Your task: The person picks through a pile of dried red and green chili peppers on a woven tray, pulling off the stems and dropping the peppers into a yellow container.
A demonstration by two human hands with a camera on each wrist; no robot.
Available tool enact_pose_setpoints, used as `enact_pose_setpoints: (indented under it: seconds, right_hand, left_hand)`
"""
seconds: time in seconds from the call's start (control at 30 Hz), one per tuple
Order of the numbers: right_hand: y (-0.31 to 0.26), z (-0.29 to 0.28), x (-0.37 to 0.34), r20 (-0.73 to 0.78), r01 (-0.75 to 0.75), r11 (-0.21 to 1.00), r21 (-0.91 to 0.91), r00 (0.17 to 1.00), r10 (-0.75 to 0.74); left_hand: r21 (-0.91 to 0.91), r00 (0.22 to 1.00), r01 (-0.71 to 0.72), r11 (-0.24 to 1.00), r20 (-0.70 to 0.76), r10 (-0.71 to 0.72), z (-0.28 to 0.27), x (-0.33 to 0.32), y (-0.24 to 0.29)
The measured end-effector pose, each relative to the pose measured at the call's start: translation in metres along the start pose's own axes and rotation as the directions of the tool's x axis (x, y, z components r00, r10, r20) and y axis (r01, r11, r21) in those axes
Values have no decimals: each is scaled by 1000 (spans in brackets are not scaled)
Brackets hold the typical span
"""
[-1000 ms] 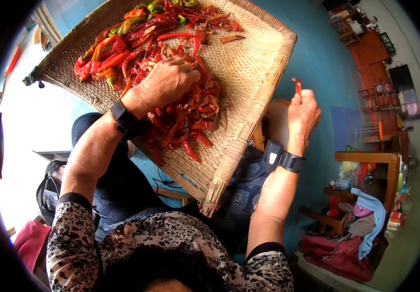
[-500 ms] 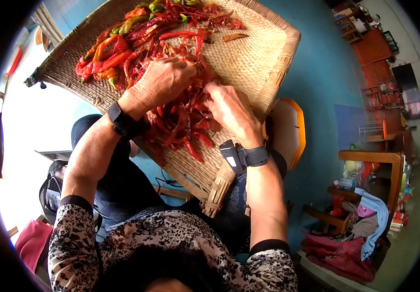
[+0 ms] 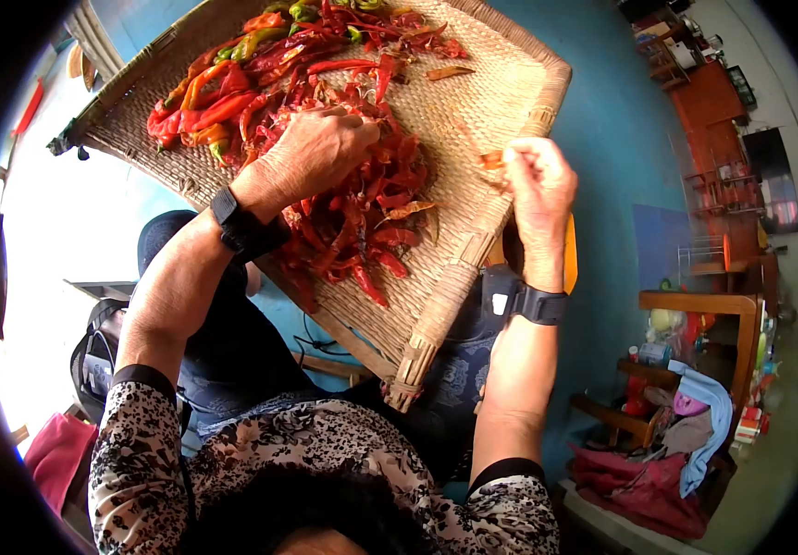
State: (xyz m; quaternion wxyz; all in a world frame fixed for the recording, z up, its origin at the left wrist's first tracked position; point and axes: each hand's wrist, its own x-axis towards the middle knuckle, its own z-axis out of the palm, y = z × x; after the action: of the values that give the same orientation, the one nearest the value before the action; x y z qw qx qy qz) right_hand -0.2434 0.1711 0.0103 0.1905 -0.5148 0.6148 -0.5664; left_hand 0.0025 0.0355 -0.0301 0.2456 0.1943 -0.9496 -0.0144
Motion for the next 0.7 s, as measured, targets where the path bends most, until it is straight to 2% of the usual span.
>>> enact_pose_setpoints:
  seconds: [0.07, 0.1, 0.17, 0.2, 0.23, 0.27, 0.3, 0.33, 0.37, 0.43, 0.47, 0.5, 0.57, 0.63, 0.7]
  right_hand:
    - [5, -22, 2, -123, -6, 998, 57, 992, 13]
    - [9, -35, 2, -201, 33, 999, 13, 979, -30]
    - [12, -56, 0, -335, 10, 991, -130, 941, -54]
    - [16, -71, -1, -360, -87, 950, -299, 933, -28]
    - [25, -77, -4, -361, -89, 950, -300, 932, -26]
    - [23, -76, -8, -351, -224, 739, -636, 936, -18]
    - [21, -75, -11, -344, -313, 398, -862, 939, -6]
    - [19, -71, -15, -247, -201, 416, -887, 967, -58]
    - [26, -66, -13, -182, -93, 517, -851, 975, -124]
    - [-4, -28, -15, -29, -29, 796, -604, 999, 15]
    - [-19, -10, -18, 131, -57, 852, -520, 981, 145]
    - [-27, 6, -22, 299, -104, 894, -436, 920, 252]
    - [-14, 31, -29, 566, 243, 856, -457, 821, 70]
    - [-17, 49, -30, 643, 355, 791, -498, 763, 63]
    - [-19, 60, -27, 638, 296, 819, -491, 763, 107]
  left_hand:
    - [-1, 1000, -8, 1000, 3, 8, 3, 1, 1]
    - [-3, 1000, -8, 1000, 5, 8, 5, 2, 1]
    - [-7, 1000, -11, 1000, 6, 11, 7, 3, 2]
    - [3, 1000, -13, 1000, 2, 13, 9, 4, 2]
    - [13, 1000, -13, 1000, -2, 13, 10, 4, 2]
    - [12, 1000, -13, 1000, -1, 13, 9, 4, 3]
    - [19, 1000, -14, 1000, 16, 14, 7, 6, 4]
    - [26, 999, -15, 1000, 34, 14, 7, 6, 4]
    - [24, 999, -16, 1000, 35, 15, 8, 6, 4]
    - [30, 999, -3, 1000, 48, 1, 10, 6, 3]
    - [33, 999, 0, 999, 52, -2, 9, 6, 3]
    - [21, 999, -3, 1000, 41, 2, 8, 5, 3]
    - [10, 999, -5, 1000, 33, 5, 7, 3, 3]
    - [13, 999, 17, 1000, 37, -17, 6, 1, 3]
    - [3, 998, 19, 1000, 53, -19, 2, -1, 2]
